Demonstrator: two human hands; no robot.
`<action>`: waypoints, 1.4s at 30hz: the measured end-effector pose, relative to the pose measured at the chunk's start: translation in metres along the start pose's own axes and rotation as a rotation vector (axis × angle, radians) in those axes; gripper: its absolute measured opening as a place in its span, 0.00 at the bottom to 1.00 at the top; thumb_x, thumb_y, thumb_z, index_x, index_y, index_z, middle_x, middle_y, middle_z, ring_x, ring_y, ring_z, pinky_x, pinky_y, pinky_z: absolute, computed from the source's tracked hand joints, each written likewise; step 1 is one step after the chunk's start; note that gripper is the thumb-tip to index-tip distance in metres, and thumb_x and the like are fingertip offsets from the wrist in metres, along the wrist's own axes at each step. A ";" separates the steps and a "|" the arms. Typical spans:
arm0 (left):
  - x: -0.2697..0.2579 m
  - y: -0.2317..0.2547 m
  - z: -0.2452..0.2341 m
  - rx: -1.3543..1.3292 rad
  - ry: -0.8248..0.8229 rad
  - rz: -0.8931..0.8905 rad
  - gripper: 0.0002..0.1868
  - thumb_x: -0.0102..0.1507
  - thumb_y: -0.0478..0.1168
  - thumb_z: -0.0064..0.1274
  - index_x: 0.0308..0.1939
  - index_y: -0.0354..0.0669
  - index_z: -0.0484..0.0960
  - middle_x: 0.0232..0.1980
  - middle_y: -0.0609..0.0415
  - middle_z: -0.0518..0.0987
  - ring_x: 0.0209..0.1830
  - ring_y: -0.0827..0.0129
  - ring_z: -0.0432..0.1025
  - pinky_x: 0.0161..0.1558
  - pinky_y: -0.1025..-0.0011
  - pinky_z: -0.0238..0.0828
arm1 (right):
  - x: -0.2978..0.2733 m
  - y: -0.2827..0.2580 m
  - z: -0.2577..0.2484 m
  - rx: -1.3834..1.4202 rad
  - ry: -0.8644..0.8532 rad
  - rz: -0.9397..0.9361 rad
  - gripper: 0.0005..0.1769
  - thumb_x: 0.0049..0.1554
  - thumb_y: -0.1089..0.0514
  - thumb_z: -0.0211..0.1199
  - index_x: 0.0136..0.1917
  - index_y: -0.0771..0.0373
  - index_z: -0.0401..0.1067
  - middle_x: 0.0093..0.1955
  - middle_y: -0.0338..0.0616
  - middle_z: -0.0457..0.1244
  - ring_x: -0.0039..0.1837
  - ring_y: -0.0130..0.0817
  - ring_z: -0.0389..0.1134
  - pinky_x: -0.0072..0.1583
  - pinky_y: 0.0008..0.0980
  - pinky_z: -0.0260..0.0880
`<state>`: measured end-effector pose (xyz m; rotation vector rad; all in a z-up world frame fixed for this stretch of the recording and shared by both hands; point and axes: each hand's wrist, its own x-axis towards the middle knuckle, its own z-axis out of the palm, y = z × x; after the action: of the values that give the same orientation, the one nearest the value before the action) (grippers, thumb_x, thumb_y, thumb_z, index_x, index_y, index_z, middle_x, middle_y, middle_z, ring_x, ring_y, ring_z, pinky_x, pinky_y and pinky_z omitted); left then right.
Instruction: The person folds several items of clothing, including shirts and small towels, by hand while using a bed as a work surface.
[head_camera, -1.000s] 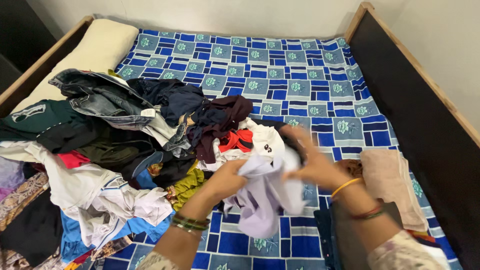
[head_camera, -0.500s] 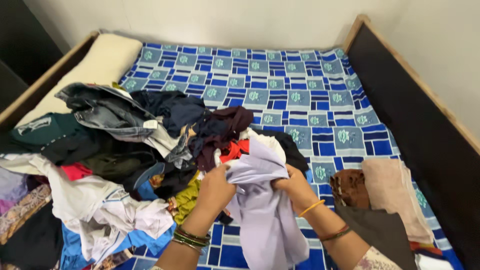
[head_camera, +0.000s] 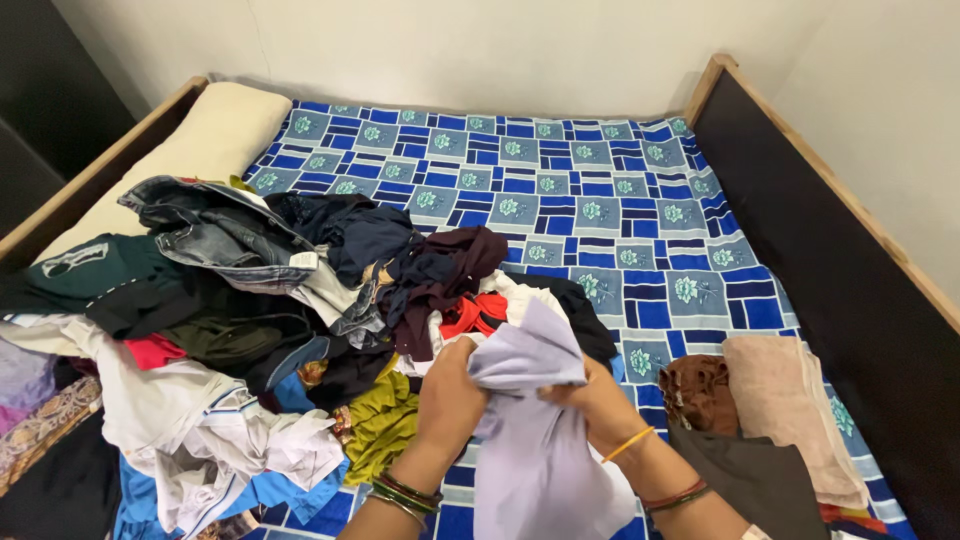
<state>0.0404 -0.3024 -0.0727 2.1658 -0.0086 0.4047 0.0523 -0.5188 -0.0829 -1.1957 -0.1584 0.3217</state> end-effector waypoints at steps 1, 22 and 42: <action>-0.004 -0.004 0.002 0.020 0.011 0.054 0.24 0.49 0.29 0.58 0.51 0.33 0.80 0.48 0.39 0.79 0.52 0.43 0.72 0.52 0.56 0.70 | -0.002 -0.002 0.002 0.001 -0.001 0.004 0.32 0.47 0.68 0.73 0.65 0.70 0.72 0.55 0.47 0.69 0.55 0.35 0.70 0.58 0.36 0.72; -0.019 0.046 -0.018 -1.255 -0.559 -0.536 0.40 0.55 0.24 0.53 0.70 0.47 0.62 0.54 0.49 0.82 0.49 0.63 0.80 0.43 0.65 0.80 | -0.013 -0.036 0.006 -0.622 0.185 -0.179 0.23 0.51 0.53 0.71 0.58 0.61 0.70 0.53 0.42 0.67 0.52 0.29 0.68 0.54 0.27 0.70; -0.025 0.028 0.005 0.020 -0.043 0.036 0.14 0.58 0.34 0.52 0.48 0.35 0.77 0.44 0.38 0.80 0.44 0.43 0.75 0.44 0.51 0.70 | 0.001 -0.087 0.006 -0.807 0.199 -0.164 0.25 0.54 0.46 0.70 0.59 0.62 0.73 0.54 0.44 0.68 0.55 0.29 0.69 0.57 0.29 0.69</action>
<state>0.0143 -0.3268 -0.0606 2.1962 -0.0680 0.3802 0.0655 -0.5420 0.0001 -1.9887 -0.2211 -0.0248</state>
